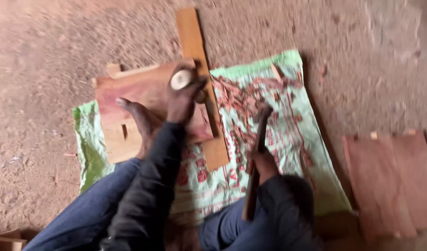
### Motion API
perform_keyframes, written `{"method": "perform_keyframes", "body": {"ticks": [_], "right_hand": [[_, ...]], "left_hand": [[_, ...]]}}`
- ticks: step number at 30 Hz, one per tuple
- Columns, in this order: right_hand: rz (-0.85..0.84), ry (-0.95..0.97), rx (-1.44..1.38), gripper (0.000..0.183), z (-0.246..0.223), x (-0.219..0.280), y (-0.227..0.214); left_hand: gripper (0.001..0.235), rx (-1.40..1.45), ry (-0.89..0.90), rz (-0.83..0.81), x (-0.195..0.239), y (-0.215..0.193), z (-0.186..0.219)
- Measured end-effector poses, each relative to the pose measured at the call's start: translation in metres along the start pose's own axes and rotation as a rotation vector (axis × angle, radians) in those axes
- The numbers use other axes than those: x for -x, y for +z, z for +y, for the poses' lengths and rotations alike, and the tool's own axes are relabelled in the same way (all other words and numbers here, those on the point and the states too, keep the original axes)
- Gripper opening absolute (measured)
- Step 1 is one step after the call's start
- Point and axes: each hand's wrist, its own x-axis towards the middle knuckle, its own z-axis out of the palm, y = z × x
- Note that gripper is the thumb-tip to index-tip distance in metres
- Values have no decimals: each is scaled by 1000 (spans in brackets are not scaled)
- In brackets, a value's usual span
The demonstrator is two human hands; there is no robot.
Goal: The recorder is using a hammer and a chisel to shape a wooden board, using their feet to hold the workpiece steady on a workspace mat.
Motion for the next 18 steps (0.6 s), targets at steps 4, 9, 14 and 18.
{"method": "perform_keyframes", "body": {"ticks": [4, 9, 14, 18], "right_hand": [[-97, -153, -106, 24, -19, -20, 2], [16, -210, -62, 24, -36, -9, 15], [-38, -192, -20, 26, -32, -13, 15], [-7, -158, -28, 30, -30, -10, 16]], "left_hand": [[29, -138, -111, -115, -48, 4, 14], [29, 751, -512, -117, -38, 30, -23], [25, -65, -291, -423, -35, 51, -26], [25, -119, -288, -439, -29, 51, -20]]}}
